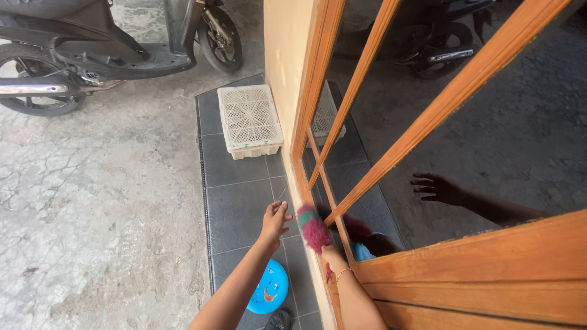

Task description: The person dusts the wooden frame and glass panels of a door using a duster.

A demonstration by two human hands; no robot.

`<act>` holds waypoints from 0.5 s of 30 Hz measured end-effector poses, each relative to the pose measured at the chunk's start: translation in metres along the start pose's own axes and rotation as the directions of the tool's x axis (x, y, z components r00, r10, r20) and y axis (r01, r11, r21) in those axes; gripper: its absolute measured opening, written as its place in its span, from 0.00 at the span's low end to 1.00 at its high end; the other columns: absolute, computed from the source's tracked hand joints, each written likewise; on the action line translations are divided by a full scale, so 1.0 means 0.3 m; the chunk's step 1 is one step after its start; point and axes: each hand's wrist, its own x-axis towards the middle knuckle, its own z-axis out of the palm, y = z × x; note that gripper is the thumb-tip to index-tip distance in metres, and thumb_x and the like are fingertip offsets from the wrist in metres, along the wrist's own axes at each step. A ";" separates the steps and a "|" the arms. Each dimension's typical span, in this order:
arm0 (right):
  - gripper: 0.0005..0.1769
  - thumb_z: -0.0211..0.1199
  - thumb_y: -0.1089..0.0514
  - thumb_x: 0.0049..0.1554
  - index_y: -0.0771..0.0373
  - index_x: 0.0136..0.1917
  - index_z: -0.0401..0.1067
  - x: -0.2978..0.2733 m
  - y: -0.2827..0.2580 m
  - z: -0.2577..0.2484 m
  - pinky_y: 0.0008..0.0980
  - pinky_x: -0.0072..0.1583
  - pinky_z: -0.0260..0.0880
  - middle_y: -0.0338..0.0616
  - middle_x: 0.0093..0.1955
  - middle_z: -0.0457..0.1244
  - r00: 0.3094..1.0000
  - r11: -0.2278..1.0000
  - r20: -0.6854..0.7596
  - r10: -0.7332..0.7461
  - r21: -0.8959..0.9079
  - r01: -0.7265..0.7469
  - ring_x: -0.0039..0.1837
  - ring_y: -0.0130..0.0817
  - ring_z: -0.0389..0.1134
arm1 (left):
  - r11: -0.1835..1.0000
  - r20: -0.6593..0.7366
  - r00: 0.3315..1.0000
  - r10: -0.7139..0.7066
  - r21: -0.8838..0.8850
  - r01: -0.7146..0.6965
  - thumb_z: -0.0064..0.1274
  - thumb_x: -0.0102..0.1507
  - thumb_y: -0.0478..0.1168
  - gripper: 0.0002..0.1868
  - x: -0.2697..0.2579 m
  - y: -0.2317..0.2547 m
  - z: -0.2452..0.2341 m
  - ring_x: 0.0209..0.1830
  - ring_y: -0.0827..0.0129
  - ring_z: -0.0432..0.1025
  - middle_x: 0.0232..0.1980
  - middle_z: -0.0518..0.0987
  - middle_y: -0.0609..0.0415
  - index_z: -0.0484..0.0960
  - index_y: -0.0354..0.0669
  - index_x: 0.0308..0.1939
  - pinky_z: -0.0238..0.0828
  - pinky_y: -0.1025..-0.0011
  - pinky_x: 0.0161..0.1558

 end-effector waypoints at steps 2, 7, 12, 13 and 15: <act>0.22 0.54 0.48 0.59 0.60 0.62 0.72 0.076 -0.057 0.014 0.38 0.43 0.68 0.42 0.42 0.68 0.993 0.796 0.028 -0.113 0.601 0.074 0.40 0.29 0.65 | 1.000 -0.014 1.000 -0.004 0.013 0.004 0.50 0.65 0.56 0.33 0.020 -0.001 -0.017 0.53 0.68 0.74 0.67 0.73 0.53 0.64 0.48 0.71 0.68 0.54 0.57; 0.24 0.53 0.45 0.63 0.66 0.60 0.71 0.248 -0.398 -0.265 0.41 0.45 0.68 0.48 0.44 0.68 0.798 0.816 -0.470 -0.378 0.237 0.527 0.43 0.36 0.67 | 0.999 -0.036 0.999 0.010 0.046 -0.008 0.48 0.66 0.57 0.33 0.062 0.002 -0.009 0.55 0.69 0.74 0.68 0.73 0.53 0.64 0.49 0.72 0.68 0.55 0.57; 0.25 0.51 0.43 0.64 0.67 0.59 0.71 0.239 -0.403 -0.161 0.45 0.46 0.69 0.54 0.45 0.68 0.833 0.884 -0.437 -0.340 0.153 0.441 0.45 0.43 0.68 | 1.000 -0.084 0.996 -0.002 0.015 0.004 0.48 0.66 0.56 0.32 0.103 -0.053 -0.031 0.54 0.69 0.76 0.66 0.75 0.53 0.65 0.49 0.71 0.70 0.55 0.57; 0.25 0.50 0.43 0.64 0.68 0.58 0.71 0.218 -0.365 -0.119 0.45 0.47 0.69 0.55 0.45 0.69 0.908 0.927 -0.327 -0.261 0.179 0.330 0.45 0.44 0.68 | 1.000 -0.084 0.996 0.001 0.010 0.000 0.48 0.66 0.56 0.32 0.114 -0.062 -0.038 0.54 0.69 0.76 0.66 0.75 0.53 0.65 0.49 0.71 0.70 0.55 0.57; 0.26 0.49 0.43 0.65 0.68 0.58 0.71 0.208 -0.334 -0.080 0.47 0.47 0.69 0.57 0.46 0.69 0.991 0.952 -0.101 -0.091 0.283 0.116 0.46 0.47 0.69 | 0.999 -0.096 0.995 -0.034 0.001 0.035 0.50 0.65 0.55 0.32 0.115 -0.077 -0.061 0.54 0.69 0.76 0.66 0.75 0.55 0.65 0.51 0.71 0.69 0.54 0.57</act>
